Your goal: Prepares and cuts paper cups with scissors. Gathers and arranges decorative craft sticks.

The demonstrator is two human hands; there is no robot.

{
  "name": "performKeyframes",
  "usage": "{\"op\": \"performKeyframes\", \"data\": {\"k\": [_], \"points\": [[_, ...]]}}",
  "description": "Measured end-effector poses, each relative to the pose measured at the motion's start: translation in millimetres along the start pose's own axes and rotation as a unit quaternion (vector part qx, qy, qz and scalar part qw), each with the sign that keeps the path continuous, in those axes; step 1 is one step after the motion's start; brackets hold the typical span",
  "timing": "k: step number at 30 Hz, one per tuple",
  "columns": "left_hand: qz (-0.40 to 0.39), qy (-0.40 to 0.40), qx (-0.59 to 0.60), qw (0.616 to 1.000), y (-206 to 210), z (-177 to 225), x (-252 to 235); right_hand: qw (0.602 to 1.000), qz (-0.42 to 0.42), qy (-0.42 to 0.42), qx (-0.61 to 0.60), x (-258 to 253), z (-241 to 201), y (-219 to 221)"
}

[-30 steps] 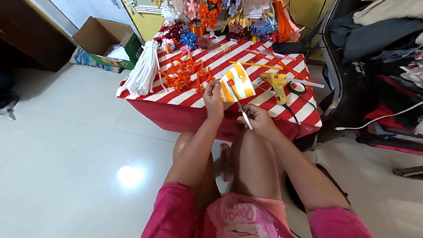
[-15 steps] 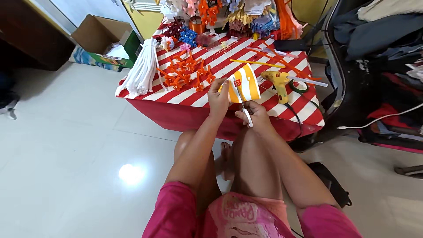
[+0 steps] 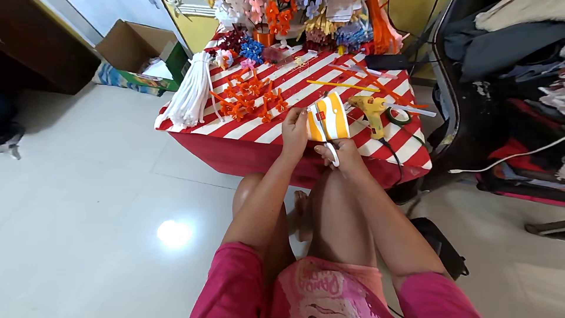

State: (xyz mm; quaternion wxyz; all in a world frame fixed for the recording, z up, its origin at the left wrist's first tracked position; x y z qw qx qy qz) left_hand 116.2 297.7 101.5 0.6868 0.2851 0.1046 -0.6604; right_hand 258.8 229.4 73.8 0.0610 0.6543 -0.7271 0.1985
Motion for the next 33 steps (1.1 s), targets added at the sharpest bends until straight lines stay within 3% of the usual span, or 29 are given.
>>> {"op": "performKeyframes", "data": {"k": [5,9,13,24,33], "points": [[-0.001,0.002,-0.008,1.000,-2,1,-1,1.000,-0.020,0.000,-0.016,2,-3,2],[0.008,-0.013,-0.042,0.999,-8,0,-6,0.990,-0.062,-0.012,-0.124,10,0,5],[-0.010,-0.033,-0.028,0.999,-5,-3,-6,0.981,-0.045,0.010,-0.187,8,5,3],[0.001,-0.048,-0.034,0.998,-7,-8,-7,0.983,-0.015,-0.040,-0.179,8,-2,7],[-0.015,-0.049,-0.039,0.998,-2,-4,-5,0.973,-0.012,0.002,-0.230,-3,-3,4]]}}
Point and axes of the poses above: each hand's wrist, its own x-axis away from the middle knuckle, its own y-axis out of the palm, z = x × y, the point moved 8 cm from there along -x, towards the middle knuckle, and after that the axes turned 11 degrees about y, right-handed, at the moved point
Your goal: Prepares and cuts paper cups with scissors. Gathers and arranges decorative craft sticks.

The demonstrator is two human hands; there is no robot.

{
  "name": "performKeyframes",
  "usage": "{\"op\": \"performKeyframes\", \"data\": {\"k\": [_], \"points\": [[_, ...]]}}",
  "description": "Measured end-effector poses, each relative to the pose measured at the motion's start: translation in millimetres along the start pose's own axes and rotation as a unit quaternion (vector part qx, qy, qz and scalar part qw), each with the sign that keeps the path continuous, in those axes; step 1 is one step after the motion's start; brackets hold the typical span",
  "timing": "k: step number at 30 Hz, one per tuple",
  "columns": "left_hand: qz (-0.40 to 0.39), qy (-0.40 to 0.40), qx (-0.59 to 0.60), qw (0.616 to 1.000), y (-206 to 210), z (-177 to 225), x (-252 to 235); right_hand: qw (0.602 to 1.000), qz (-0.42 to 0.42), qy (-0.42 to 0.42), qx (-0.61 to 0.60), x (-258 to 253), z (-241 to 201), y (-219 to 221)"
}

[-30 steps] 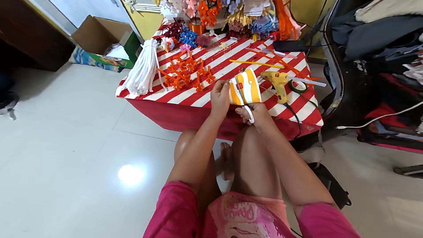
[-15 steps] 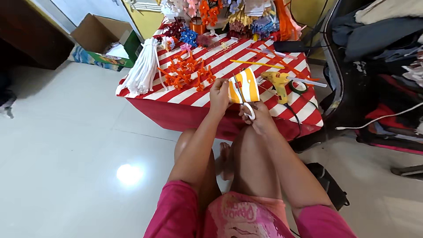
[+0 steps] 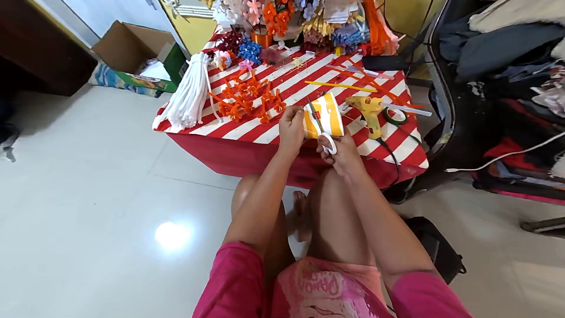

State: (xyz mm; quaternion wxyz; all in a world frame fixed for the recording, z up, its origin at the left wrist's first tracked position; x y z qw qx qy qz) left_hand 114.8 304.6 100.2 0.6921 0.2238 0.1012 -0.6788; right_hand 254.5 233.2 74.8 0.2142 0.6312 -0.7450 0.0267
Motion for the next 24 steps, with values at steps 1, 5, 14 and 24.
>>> {"op": "performKeyframes", "data": {"k": [1,5,14,24], "points": [[0.002,0.001,-0.001,1.000,-0.6,-0.1,-0.3,1.000,-0.002,-0.001,-0.005,-0.9,0.4,0.7],[0.004,-0.008,0.005,1.000,-1.6,-3.2,-1.7,1.000,-0.007,-0.013,-0.005,1.3,-1.0,4.3],[-0.012,-0.020,0.008,1.000,-1.9,-7.0,-4.5,0.999,-0.012,0.011,0.035,-2.2,-4.1,3.3],[0.011,-0.046,0.002,0.999,-3.5,-9.8,-2.7,0.999,-0.009,-0.028,0.023,-3.1,-3.9,10.4]]}}
Point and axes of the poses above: each hand's wrist, its own x-axis away from the middle knuckle, its own y-axis out of the palm, z = x × y, the point moved 8 cm from there along -x, towards the middle knuckle, and after that the axes turned 11 degrees about y, right-handed, at the moved point
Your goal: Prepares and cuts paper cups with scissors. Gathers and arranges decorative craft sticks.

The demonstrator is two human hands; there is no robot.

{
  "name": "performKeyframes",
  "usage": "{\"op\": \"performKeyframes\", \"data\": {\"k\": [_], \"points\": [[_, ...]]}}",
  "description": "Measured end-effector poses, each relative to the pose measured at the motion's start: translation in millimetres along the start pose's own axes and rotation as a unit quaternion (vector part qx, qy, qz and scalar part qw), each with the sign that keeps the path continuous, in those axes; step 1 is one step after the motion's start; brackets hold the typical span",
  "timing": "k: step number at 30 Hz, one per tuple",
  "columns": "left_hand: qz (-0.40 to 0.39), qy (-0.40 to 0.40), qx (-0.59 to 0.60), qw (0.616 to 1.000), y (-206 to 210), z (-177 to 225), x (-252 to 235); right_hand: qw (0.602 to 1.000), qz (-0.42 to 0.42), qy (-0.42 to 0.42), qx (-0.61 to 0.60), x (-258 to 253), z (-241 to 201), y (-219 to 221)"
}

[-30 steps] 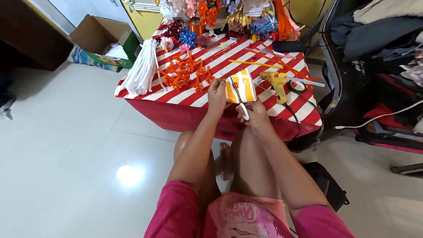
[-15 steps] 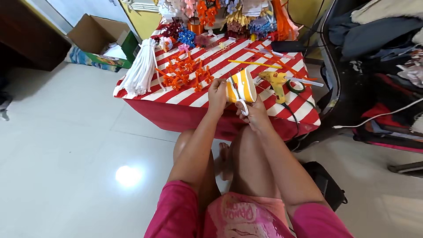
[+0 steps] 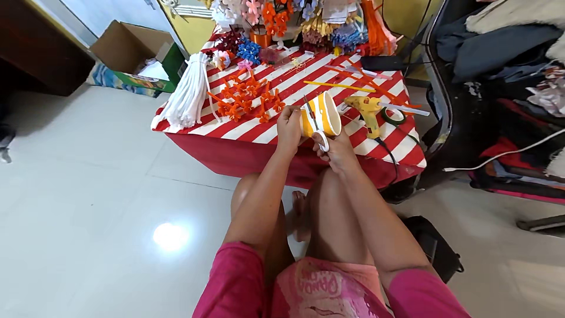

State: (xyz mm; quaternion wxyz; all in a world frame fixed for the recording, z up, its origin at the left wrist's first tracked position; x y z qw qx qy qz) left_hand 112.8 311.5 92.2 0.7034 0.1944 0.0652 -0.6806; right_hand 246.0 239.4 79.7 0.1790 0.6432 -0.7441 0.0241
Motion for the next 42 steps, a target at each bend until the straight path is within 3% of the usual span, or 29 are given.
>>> {"op": "performKeyframes", "data": {"k": [16,42], "points": [[-0.007,-0.006,0.036,0.999,4,3,6,0.998,0.003,0.005,-0.069,-4,3,2],[-0.011,-0.017,0.069,0.997,2,-4,5,0.997,-0.006,0.024,-0.068,-6,0,13]]}}
Point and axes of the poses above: each hand's wrist, its own x-axis away from the middle knuckle, its own y-axis out of the palm, z = x × y, the point moved 8 cm from there along -x, towards the middle knuckle, and after that the axes turned 11 degrees about y, right-handed, at the moved point
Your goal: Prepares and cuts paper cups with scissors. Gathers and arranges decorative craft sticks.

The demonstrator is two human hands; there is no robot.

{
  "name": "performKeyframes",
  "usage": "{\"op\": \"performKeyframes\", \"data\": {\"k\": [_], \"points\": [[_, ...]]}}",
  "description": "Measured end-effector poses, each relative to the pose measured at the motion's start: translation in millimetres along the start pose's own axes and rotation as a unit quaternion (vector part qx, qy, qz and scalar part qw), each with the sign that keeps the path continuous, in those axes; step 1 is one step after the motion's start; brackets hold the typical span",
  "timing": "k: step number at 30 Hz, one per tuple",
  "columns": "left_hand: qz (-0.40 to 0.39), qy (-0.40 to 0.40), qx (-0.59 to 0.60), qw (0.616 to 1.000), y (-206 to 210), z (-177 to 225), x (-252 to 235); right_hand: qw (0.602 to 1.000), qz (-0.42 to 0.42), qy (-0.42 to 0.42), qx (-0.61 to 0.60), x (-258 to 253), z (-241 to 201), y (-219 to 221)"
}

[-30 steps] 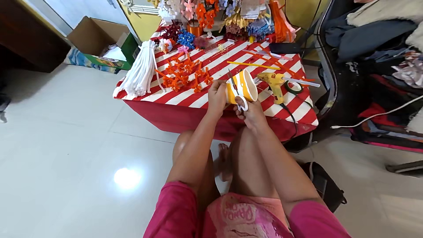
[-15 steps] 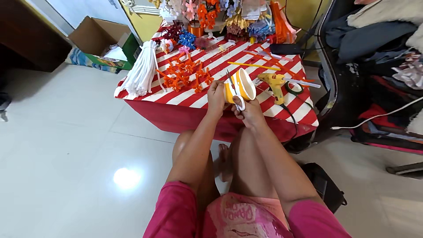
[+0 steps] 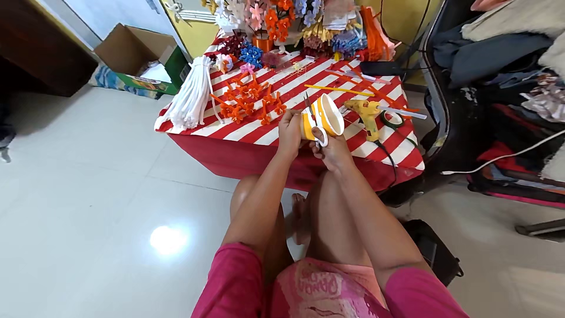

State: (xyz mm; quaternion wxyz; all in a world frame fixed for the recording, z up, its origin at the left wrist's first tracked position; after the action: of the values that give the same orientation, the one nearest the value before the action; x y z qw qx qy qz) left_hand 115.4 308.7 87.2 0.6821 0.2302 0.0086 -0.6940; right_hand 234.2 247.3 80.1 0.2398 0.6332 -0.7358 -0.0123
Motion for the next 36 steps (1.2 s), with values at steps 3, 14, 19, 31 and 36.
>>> {"op": "performKeyframes", "data": {"k": [3,14,19,31,36], "points": [[0.004,-0.011,-0.012,1.000,-1,-1,-1,1.000,0.003,-0.010,0.016,1,-2,-1],[-0.046,-0.115,0.163,0.979,-2,3,0,0.993,-0.012,-0.024,0.119,16,-18,-26],[-0.118,-0.112,0.285,0.945,6,17,15,0.950,0.028,-0.135,0.280,38,-53,-54],[-0.151,-0.100,0.322,0.929,12,15,18,0.926,0.044,-0.272,0.259,111,-58,-166],[-0.132,-0.099,0.312,0.936,14,13,18,0.894,0.213,-0.219,0.327,113,-74,-207]]}}
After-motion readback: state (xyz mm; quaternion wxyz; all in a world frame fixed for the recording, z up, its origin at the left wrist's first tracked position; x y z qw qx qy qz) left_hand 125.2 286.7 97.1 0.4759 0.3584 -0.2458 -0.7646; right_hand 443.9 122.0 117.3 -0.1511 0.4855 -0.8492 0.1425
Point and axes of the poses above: each hand's wrist, its own x-axis away from the middle knuckle, its own y-axis out of the palm, z = x × y, the point moved 8 cm from there along -x, towards the middle knuckle, and after that the axes turned 11 degrees about y, right-handed, at the moved point
